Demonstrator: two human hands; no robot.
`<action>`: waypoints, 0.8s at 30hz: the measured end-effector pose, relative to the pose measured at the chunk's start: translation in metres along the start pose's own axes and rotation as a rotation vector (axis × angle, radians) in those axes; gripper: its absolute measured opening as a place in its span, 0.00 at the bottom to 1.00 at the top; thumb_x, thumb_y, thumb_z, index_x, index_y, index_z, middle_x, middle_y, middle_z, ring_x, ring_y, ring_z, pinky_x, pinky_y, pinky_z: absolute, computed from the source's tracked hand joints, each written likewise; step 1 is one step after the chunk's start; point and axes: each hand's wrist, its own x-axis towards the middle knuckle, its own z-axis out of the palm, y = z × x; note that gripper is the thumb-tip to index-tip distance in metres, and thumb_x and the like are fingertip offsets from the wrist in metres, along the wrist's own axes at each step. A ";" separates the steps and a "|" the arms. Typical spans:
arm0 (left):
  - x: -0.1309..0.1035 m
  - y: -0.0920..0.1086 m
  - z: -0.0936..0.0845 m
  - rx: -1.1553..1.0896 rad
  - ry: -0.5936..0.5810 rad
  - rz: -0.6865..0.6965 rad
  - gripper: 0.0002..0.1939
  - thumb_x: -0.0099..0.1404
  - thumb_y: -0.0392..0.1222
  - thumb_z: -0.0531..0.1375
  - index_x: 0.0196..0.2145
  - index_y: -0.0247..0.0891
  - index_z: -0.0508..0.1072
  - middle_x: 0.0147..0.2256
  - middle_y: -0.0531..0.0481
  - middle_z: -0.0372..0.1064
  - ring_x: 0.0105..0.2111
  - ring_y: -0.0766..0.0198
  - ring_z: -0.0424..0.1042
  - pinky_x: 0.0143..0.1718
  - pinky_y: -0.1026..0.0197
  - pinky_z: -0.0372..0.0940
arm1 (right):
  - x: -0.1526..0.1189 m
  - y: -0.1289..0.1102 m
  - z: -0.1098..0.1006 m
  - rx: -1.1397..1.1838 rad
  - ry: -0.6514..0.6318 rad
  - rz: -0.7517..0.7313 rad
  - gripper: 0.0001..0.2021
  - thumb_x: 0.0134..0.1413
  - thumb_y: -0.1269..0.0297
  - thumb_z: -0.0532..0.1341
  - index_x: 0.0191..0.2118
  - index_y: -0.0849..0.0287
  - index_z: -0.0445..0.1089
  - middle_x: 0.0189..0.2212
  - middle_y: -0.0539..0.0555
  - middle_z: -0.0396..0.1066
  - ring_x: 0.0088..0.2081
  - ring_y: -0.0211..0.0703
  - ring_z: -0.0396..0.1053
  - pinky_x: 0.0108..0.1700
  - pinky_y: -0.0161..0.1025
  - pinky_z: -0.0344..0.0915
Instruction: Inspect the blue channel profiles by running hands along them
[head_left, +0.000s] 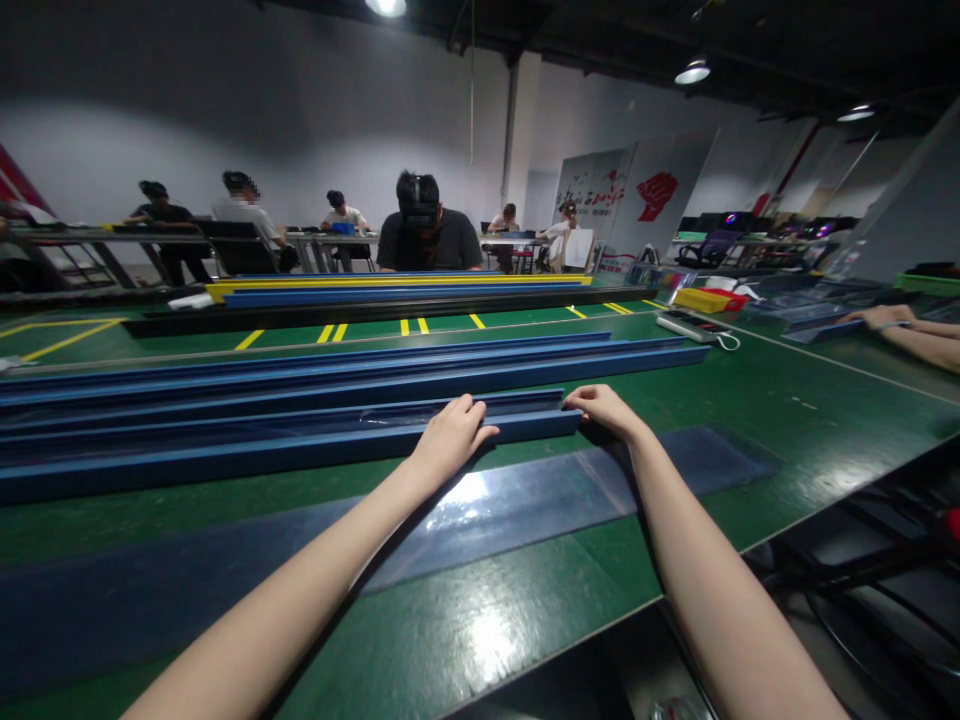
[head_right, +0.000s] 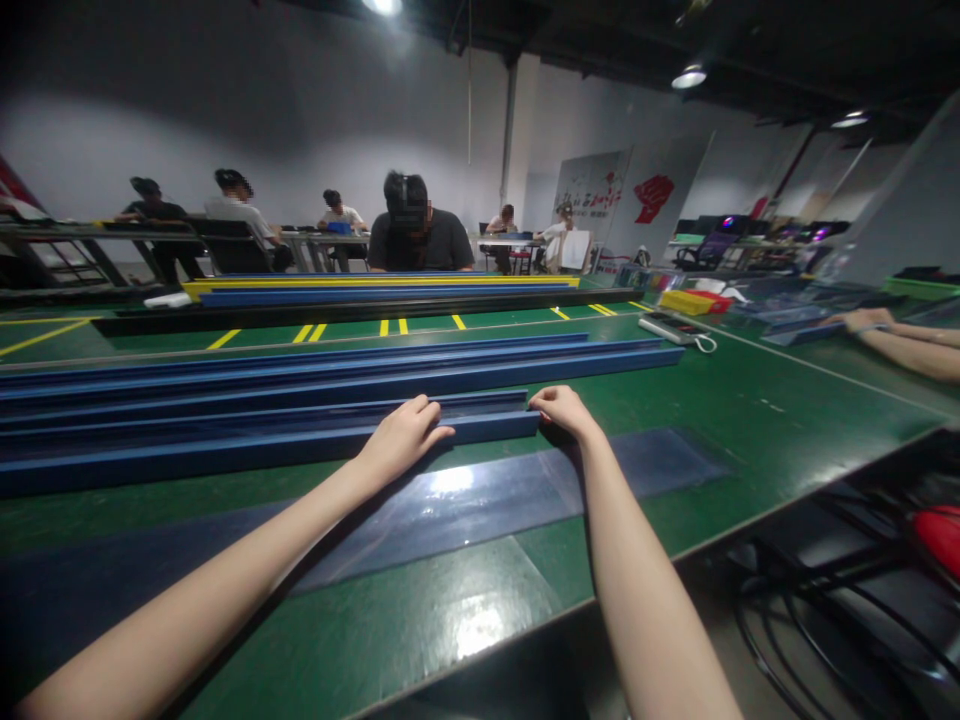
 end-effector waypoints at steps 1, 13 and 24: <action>0.000 0.000 0.000 0.011 0.000 0.002 0.11 0.63 0.48 0.51 0.31 0.36 0.63 0.33 0.48 0.61 0.35 0.61 0.64 0.35 0.61 0.61 | 0.000 0.000 0.000 -0.001 0.001 -0.001 0.09 0.40 0.62 0.58 0.25 0.63 0.71 0.15 0.50 0.66 0.19 0.32 0.61 0.22 0.30 0.57; 0.000 0.000 0.001 -0.012 -0.010 -0.024 0.11 0.62 0.48 0.52 0.31 0.37 0.63 0.33 0.48 0.62 0.36 0.61 0.64 0.35 0.62 0.61 | 0.002 0.001 0.000 0.014 -0.035 -0.012 0.09 0.40 0.62 0.58 0.24 0.63 0.70 0.18 0.50 0.68 0.19 0.31 0.60 0.22 0.29 0.57; -0.001 0.000 0.002 0.043 0.013 -0.004 0.12 0.63 0.49 0.51 0.32 0.36 0.63 0.34 0.48 0.62 0.35 0.62 0.65 0.32 0.64 0.60 | 0.000 -0.003 0.003 0.000 -0.070 -0.021 0.08 0.39 0.63 0.59 0.25 0.63 0.71 0.23 0.53 0.71 0.22 0.33 0.63 0.22 0.29 0.57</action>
